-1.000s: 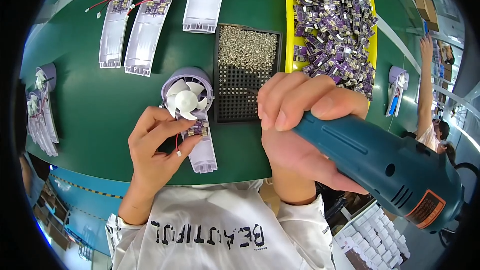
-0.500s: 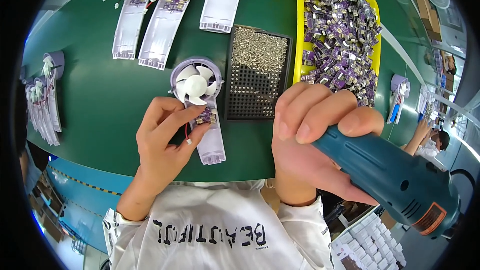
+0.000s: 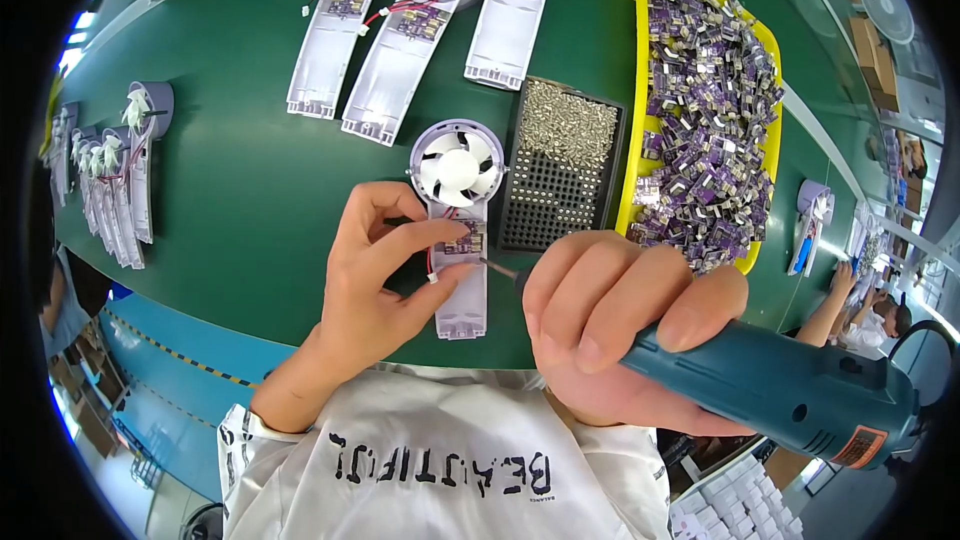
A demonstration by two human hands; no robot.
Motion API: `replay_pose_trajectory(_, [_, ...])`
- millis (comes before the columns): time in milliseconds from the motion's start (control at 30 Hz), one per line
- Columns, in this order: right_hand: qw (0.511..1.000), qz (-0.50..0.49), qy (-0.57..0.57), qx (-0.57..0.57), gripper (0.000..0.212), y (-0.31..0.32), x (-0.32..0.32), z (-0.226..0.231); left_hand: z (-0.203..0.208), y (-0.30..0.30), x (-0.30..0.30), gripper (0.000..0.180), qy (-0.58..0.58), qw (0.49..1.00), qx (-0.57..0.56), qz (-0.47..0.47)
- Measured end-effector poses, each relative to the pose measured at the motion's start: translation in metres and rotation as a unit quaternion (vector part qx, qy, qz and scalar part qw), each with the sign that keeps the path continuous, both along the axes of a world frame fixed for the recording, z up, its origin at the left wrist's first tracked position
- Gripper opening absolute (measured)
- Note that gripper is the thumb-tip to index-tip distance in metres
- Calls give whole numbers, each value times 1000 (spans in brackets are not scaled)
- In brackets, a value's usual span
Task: The person assembles portable fans by placing circuit boards into fan casings by hand, securing them with an electric screwdriver, and arranging the assembled fan components on the table.
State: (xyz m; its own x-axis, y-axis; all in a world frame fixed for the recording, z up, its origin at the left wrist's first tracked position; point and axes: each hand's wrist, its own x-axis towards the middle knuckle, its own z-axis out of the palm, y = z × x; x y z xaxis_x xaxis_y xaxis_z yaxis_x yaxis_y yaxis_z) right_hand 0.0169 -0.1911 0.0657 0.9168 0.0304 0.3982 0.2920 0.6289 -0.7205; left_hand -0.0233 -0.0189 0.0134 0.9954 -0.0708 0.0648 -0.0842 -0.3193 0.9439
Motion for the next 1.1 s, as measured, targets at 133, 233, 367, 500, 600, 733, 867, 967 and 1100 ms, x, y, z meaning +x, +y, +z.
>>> replay_pose_trajectory(133, [1000, -3, 18, 18, 59, 4, -1, 2, 7, 2, -2, 39, -57, 995, 79, 6])
replay_pose_trajectory(233, [1000, -1, 23, 17, 58, 7, -2, 4, 3, 3, 0, 35, -95, 992, 83, 13])
replay_pose_trajectory(367, [1000, -1, 27, 12, 57, 10, -3, 5, -2, 3, 1, 26, -118, 991, 63, 17])
replay_pose_trajectory(500, [999, 3, 37, 21, 58, 11, -3, 8, -2, 2, 2, 25, -147, 986, 71, 23])
replay_pose_trajectory(600, [999, 7, 41, 7, 54, 16, 0, 8, -2, 2, 3, 26, -155, 985, 76, 21])
replay_pose_trajectory(733, [999, 16, 33, -12, 52, 18, 1, 6, -4, 1, 2, 26, -168, 983, 70, 14])
replay_pose_trajectory(867, [994, 99, 48, -10, 48, 9, 3, 7, -7, -1, 0, 24, -174, 984, 45, -3])
replay_pose_trajectory(967, [986, 151, 10, -74, 25, 4, 7, 8, -9, 0, 0, 25, -172, 985, 32, -9])
replay_pose_trajectory(1100, [987, 93, -71, -112, 15, 5, 1, 2, 0, 3, 4, 34, -133, 988, 81, -2])
